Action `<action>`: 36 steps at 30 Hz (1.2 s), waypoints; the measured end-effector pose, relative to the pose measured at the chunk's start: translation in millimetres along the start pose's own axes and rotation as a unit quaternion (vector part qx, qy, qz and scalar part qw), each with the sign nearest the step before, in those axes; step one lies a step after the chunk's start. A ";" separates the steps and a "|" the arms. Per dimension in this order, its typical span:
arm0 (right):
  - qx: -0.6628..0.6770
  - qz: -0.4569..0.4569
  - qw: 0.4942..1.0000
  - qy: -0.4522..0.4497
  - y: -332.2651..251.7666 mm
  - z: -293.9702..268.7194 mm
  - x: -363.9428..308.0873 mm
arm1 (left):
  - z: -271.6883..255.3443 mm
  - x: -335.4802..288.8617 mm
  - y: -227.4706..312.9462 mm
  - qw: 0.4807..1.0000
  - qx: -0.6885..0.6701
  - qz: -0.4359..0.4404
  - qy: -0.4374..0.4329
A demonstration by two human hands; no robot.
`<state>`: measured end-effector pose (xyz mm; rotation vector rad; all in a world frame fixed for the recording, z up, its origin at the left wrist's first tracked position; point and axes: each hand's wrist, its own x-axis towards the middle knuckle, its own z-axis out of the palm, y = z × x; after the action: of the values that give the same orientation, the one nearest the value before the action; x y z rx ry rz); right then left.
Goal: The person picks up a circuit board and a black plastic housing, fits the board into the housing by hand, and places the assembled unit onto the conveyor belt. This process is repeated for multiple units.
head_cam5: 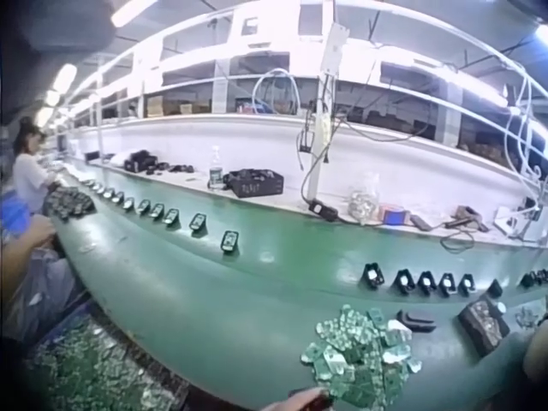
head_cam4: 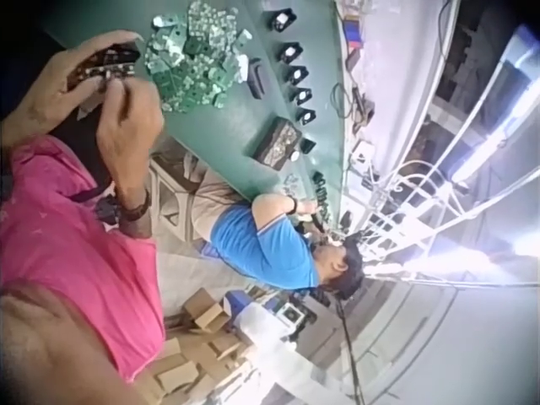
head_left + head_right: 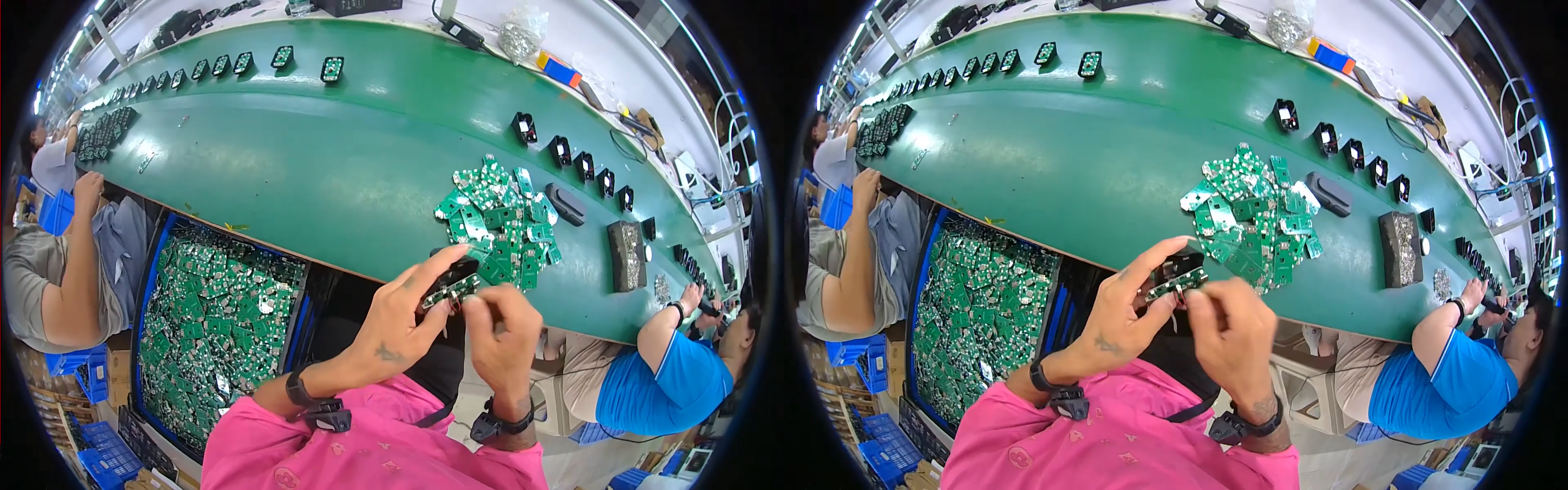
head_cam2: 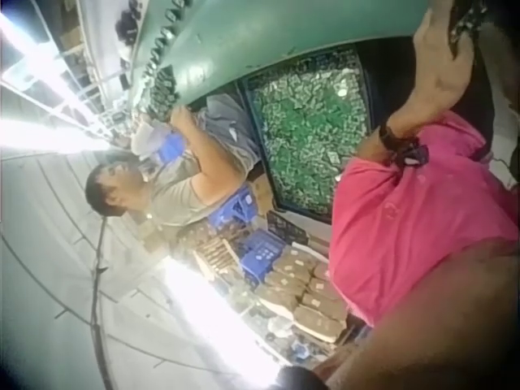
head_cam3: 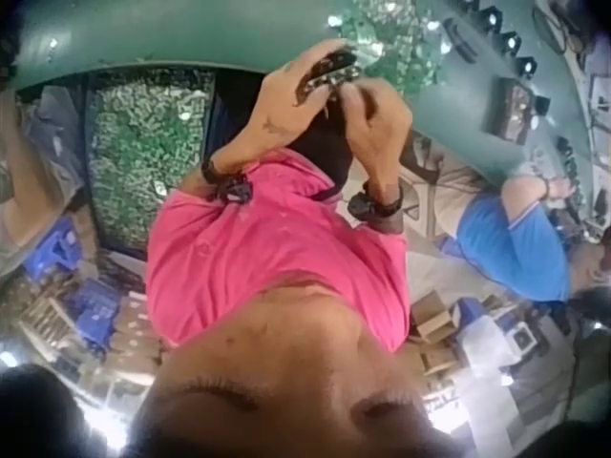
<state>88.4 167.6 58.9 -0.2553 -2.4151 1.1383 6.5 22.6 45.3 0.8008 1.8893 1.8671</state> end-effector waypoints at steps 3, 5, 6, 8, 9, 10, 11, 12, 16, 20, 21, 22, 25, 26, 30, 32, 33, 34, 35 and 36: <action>0.041 0.111 0.992 0.041 3.5 -1.0 -3.4 | 1.3 -1.9 -9.6 0.993 -0.109 -0.036 -0.030; 0.038 0.120 0.991 -0.037 14.6 3.3 -8.1 | 4.1 -5.2 -18.7 0.992 -0.121 0.008 -0.042; 0.060 0.110 0.992 -0.016 14.0 7.5 -10.4 | 1.9 -7.7 -20.4 0.983 -0.175 -0.054 -0.030; 0.063 0.083 0.994 0.006 6.7 12.2 -14.2 | -2.0 -9.4 -23.7 0.940 -0.306 -0.152 0.006; 0.043 0.069 0.997 0.009 1.7 11.3 -17.8 | -7.7 -8.0 -30.9 0.904 -0.391 -0.171 -0.020; 0.041 0.047 0.998 0.015 4.5 13.4 -22.5 | -7.2 -5.8 -34.7 0.895 -0.407 -0.181 -0.021; 0.085 0.074 0.994 0.007 -8.0 10.7 -23.5 | -6.7 -5.0 -36.9 0.885 -0.422 -0.194 -0.023; 0.160 0.123 0.979 0.014 -2.8 16.6 -28.2 | -5.3 -5.1 -38.4 0.886 -0.421 -0.190 -0.030; 0.315 0.133 0.938 0.050 -7.1 29.4 -28.4 | -0.8 -9.3 -39.0 0.917 -0.360 -0.173 -0.005; 0.296 0.166 0.940 0.039 17.4 32.1 -34.9 | -4.5 -14.5 -38.0 0.935 -0.315 -0.160 0.012; 0.298 0.167 0.939 0.039 16.7 27.1 -33.3 | -5.2 -16.6 -35.4 0.936 -0.313 -0.163 0.011; 0.317 0.191 0.929 0.022 11.9 21.1 -30.0 | -3.9 -19.3 -36.7 0.936 -0.310 -0.164 0.013; 0.337 0.201 0.920 -0.012 12.1 16.4 -29.8 | -1.0 -22.7 -48.6 0.995 -0.079 -0.039 -0.052; 0.321 0.204 0.925 -0.017 5.7 10.9 -30.4 | 0.6 -25.5 -47.7 0.992 -0.088 -0.047 -0.079; 0.282 0.183 0.941 -0.046 -3.0 1.7 -29.6 | 2.4 -20.6 -38.9 0.996 -0.030 0.037 -0.081; 0.220 0.138 0.964 -0.056 3.2 3.2 -29.8 | 3.9 -22.5 -43.8 0.994 0.025 0.083 -0.071; 0.223 0.140 0.963 -0.060 4.1 2.8 -30.6 | 4.8 -25.2 -43.1 0.994 0.027 0.079 -0.068; 0.194 0.141 0.968 -0.067 1.4 1.3 -29.5 | 5.8 -28.0 -41.0 0.995 0.024 0.071 -0.059; 0.164 0.143 0.973 -0.074 -1.3 0.0 -27.8 | 7.4 -29.9 -40.3 0.997 0.019 0.063 -0.050; 0.165 0.147 0.972 -0.075 -3.1 -1.0 -25.7 | 10.0 -28.9 -44.0 0.997 0.018 0.058 -0.051</action>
<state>111.5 157.3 53.5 -0.4421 -2.3159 1.7255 28.9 14.1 -2.6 1.0186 1.8539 1.8253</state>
